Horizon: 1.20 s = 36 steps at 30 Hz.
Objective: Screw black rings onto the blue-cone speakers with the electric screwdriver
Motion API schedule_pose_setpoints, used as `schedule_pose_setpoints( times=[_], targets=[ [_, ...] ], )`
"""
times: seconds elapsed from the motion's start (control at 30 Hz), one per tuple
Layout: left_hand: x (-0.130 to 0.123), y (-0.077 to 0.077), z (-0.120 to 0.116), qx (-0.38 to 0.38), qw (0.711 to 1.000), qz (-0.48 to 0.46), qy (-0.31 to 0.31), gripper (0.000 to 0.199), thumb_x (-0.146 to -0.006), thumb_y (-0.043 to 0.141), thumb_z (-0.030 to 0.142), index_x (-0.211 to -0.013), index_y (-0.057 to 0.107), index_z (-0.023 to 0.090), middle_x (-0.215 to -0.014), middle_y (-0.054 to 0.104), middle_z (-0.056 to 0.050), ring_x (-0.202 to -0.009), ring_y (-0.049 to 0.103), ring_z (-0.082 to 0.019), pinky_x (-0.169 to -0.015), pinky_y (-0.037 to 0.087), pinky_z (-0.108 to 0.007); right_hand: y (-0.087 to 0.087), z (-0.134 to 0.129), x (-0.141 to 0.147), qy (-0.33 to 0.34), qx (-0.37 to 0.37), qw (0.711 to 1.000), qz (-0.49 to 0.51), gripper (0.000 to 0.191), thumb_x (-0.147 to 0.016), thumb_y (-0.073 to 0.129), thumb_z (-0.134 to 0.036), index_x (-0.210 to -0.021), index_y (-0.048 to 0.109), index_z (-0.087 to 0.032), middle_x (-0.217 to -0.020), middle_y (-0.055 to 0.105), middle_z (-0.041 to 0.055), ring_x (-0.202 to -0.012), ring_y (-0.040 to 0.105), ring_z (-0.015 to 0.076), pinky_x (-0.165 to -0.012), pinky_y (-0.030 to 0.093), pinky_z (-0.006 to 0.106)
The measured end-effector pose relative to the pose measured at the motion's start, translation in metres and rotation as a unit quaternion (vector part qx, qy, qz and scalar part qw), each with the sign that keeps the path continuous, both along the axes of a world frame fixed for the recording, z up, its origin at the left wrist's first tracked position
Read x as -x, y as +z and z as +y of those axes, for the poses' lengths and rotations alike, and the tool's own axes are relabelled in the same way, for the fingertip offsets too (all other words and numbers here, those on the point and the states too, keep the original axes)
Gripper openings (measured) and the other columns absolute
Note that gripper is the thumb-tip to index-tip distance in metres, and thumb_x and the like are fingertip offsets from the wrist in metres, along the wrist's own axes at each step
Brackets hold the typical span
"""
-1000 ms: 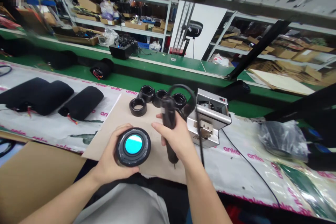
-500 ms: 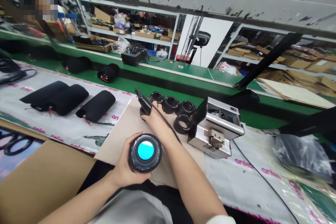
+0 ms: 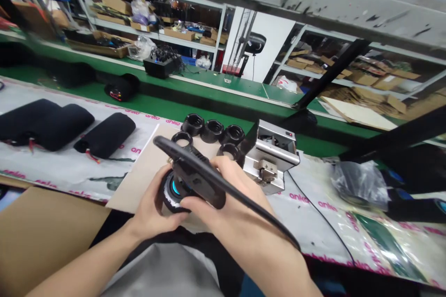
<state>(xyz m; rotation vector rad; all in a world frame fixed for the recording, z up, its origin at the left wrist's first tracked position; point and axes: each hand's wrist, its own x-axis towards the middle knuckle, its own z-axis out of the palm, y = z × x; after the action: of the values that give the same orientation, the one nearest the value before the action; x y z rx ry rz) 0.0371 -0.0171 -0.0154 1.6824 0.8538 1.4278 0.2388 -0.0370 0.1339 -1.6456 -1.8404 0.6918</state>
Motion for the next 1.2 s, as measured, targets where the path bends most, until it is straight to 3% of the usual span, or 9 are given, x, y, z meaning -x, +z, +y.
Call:
schedule_pose_setpoints(
  times=[0.1, 0.17, 0.33, 0.47, 0.6, 0.77, 0.97, 1.1, 1.2],
  targets=[
    [-0.011, 0.003, 0.002, -0.026, 0.998, 0.035, 0.045, 0.089, -0.074, 0.086, 0.026, -0.15, 0.04, 0.028, -0.149, 0.049, -0.014, -0.143, 0.051, -0.039, -0.122, 0.041, -0.06, -0.011, -0.006, -0.005, -0.029, 0.02, 0.999, -0.01, 0.056, -0.078, 0.09, -0.052, -0.127, 0.066, -0.041, -0.122, 0.074, 0.0016, -0.099, 0.072, 0.0296, -0.07, 0.056, 0.037],
    [-0.012, 0.008, 0.004, -0.045, 0.996, 0.067, 0.041, 0.087, -0.073, 0.086, 0.025, -0.147, 0.041, 0.026, -0.147, 0.049, -0.015, -0.142, 0.051, -0.039, -0.121, 0.042, -0.061, -0.015, -0.008, -0.008, -0.035, 0.026, 0.999, -0.007, 0.058, -0.078, 0.089, -0.054, -0.129, 0.065, -0.041, -0.125, 0.073, 0.003, -0.101, 0.072, 0.0307, -0.071, 0.055, 0.039],
    [-0.002, 0.017, 0.004, -0.002, 0.991, 0.131, 0.008, 0.087, -0.073, 0.083, 0.028, -0.144, 0.034, 0.025, -0.144, 0.054, -0.016, -0.132, 0.061, -0.041, -0.11, 0.052, -0.061, -0.012, -0.006, 0.009, -0.017, 0.021, 0.999, -0.017, 0.044, -0.079, 0.087, -0.051, -0.114, 0.068, -0.034, -0.115, 0.072, 0.0051, -0.088, 0.071, 0.0289, -0.067, 0.05, 0.038],
    [0.003, 0.016, -0.001, 0.039, 0.988, 0.147, -0.031, 0.081, -0.077, 0.08, 0.027, -0.145, 0.036, 0.024, -0.128, 0.064, -0.014, -0.113, 0.07, -0.038, -0.095, 0.06, -0.056, -0.009, -0.003, 0.026, -0.015, 0.057, 0.996, -0.061, 0.046, -0.072, 0.091, -0.049, -0.106, 0.066, -0.031, -0.106, 0.071, 0.0047, -0.081, 0.07, 0.0298, -0.065, 0.048, 0.039],
    [0.003, 0.014, -0.004, 0.046, 0.991, 0.126, -0.028, 0.094, -0.08, 0.084, 0.034, -0.154, 0.026, 0.024, -0.149, 0.054, -0.021, -0.137, 0.059, -0.044, -0.113, 0.05, -0.063, -0.012, 0.001, 0.013, -0.009, 0.048, 0.999, -0.01, 0.053, -0.072, 0.093, -0.048, -0.116, 0.067, -0.035, -0.118, 0.07, 0.0038, -0.094, 0.071, 0.0302, -0.073, 0.054, 0.041],
    [0.001, 0.014, -0.008, 0.101, 0.99, 0.093, -0.034, 0.12, -0.079, 0.089, 0.031, -0.166, 0.005, 0.033, -0.168, 0.038, -0.019, -0.156, 0.041, -0.042, -0.127, 0.037, -0.064, -0.022, 0.015, -0.016, 0.078, 0.038, 0.985, 0.151, 0.081, -0.064, 0.101, -0.042, -0.136, 0.062, -0.042, -0.135, 0.069, -0.0032, -0.133, 0.062, 0.0295, -0.112, 0.051, 0.043],
    [0.001, 0.026, -0.006, 0.132, 0.987, 0.082, -0.041, 0.136, -0.068, 0.099, 0.038, -0.169, 0.007, 0.039, -0.173, 0.033, -0.013, -0.161, 0.034, -0.042, -0.128, 0.037, -0.061, -0.037, 0.02, -0.013, 0.092, 0.066, 0.984, 0.14, 0.085, -0.065, 0.1, -0.029, -0.14, 0.062, -0.04, -0.132, 0.071, -0.0005, -0.119, 0.068, 0.0297, -0.099, 0.058, 0.042],
    [0.0, 0.029, -0.004, 0.165, 0.983, 0.057, -0.051, 0.148, -0.063, 0.102, 0.037, -0.17, 0.0, 0.042, -0.173, 0.034, -0.013, -0.159, 0.037, -0.043, -0.127, 0.038, -0.063, -0.038, 0.019, -0.009, 0.072, 0.071, 0.965, 0.244, 0.083, -0.066, 0.099, -0.028, -0.14, 0.063, -0.038, -0.138, 0.069, 0.0011, -0.128, 0.067, 0.0296, -0.11, 0.056, 0.043],
    [-0.001, 0.027, -0.004, 0.18, 0.981, 0.039, -0.053, 0.151, -0.063, 0.102, 0.039, -0.17, -0.004, 0.041, -0.171, 0.037, -0.014, -0.158, 0.04, -0.043, -0.126, 0.038, -0.063, -0.037, 0.021, -0.009, 0.071, 0.062, 0.965, 0.246, 0.083, -0.065, 0.1, -0.032, -0.14, 0.063, -0.038, -0.142, 0.067, 0.0008, -0.132, 0.065, 0.0302, -0.115, 0.052, 0.045]
  ],
)
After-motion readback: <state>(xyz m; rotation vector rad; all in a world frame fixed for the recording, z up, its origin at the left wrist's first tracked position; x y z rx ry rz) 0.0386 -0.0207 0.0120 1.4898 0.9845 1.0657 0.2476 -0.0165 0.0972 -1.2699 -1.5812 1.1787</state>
